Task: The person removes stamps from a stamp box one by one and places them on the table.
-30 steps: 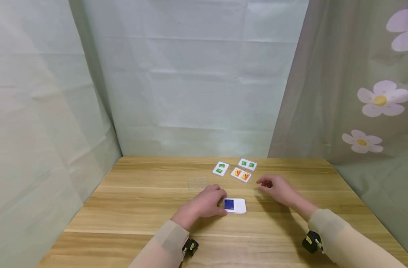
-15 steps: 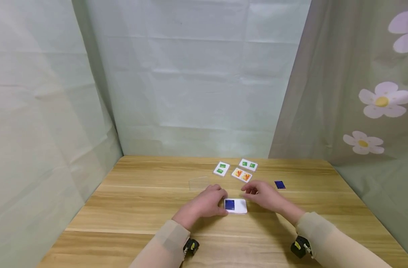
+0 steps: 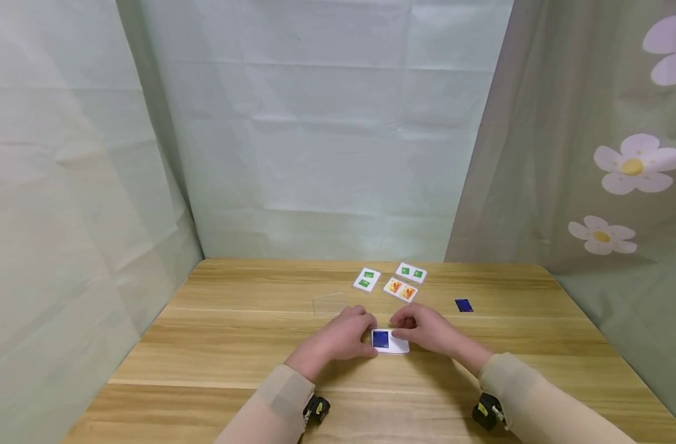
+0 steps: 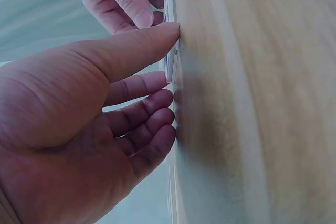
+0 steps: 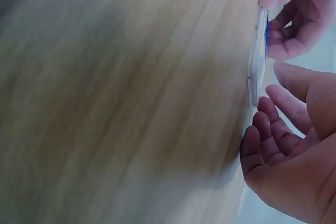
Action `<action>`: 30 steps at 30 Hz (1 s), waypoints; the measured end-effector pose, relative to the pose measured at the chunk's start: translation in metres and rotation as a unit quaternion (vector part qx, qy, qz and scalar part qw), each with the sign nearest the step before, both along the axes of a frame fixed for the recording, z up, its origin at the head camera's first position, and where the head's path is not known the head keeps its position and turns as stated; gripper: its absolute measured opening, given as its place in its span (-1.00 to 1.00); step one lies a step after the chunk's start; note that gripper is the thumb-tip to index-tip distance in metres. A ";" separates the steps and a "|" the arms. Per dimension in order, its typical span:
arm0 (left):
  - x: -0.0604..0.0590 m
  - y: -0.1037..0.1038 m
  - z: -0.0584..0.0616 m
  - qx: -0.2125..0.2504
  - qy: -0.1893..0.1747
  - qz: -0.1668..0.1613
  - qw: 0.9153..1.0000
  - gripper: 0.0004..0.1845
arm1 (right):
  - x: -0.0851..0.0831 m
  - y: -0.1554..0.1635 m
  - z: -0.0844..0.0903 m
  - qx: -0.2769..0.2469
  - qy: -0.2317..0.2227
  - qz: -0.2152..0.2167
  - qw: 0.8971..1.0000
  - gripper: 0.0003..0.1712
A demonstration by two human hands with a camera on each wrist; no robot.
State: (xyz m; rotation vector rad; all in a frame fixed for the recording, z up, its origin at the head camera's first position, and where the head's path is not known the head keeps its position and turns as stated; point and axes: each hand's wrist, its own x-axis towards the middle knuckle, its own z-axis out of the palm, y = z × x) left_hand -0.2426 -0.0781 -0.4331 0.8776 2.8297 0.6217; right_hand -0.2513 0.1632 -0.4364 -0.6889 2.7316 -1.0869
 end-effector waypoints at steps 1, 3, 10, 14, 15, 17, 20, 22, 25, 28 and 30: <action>0.000 0.000 0.000 0.001 0.001 -0.001 1.000 -0.51 | 0.000 -0.001 0.000 0.001 -0.006 -0.002 1.000 -0.80; 0.000 0.000 0.000 0.001 0.002 -0.001 1.000 -0.51 | 0.000 -0.003 -0.001 0.006 -0.017 -0.008 1.000 -0.82; 0.000 -0.001 -0.001 -0.003 0.002 0.000 1.000 -0.50 | -0.003 -0.007 -0.002 0.009 -0.046 -0.018 0.999 -0.81; -0.001 -0.001 -0.001 -0.006 -0.001 0.003 1.000 -0.50 | -0.004 -0.009 -0.002 0.010 -0.049 -0.010 0.999 -0.82; -0.001 -0.001 -0.001 -0.007 -0.002 0.004 1.000 -0.50 | -0.004 -0.009 -0.002 0.010 -0.049 -0.008 0.999 -0.82; -0.001 -0.001 0.000 -0.007 -0.003 0.004 1.000 -0.51 | -0.004 -0.011 -0.003 0.011 -0.047 -0.005 0.999 -0.83; 0.000 -0.002 0.000 -0.006 -0.003 0.004 1.000 -0.51 | -0.004 -0.012 -0.004 0.010 -0.042 -0.004 0.999 -0.83; 0.000 -0.002 0.000 -0.006 -0.003 0.003 1.000 -0.51 | -0.003 -0.014 -0.005 0.010 -0.038 -0.005 0.999 -0.82; 0.000 -0.002 0.000 -0.006 -0.002 0.003 1.000 -0.50 | -0.002 -0.015 -0.005 0.010 -0.037 -0.011 0.999 -0.80; 0.000 -0.003 0.000 -0.007 0.000 0.002 1.000 -0.50 | -0.001 -0.016 -0.004 0.010 -0.037 -0.016 0.999 -0.80; 0.000 -0.003 0.000 -0.008 0.001 0.002 1.000 -0.50 | -0.001 -0.017 -0.004 0.009 -0.037 -0.015 0.999 -0.81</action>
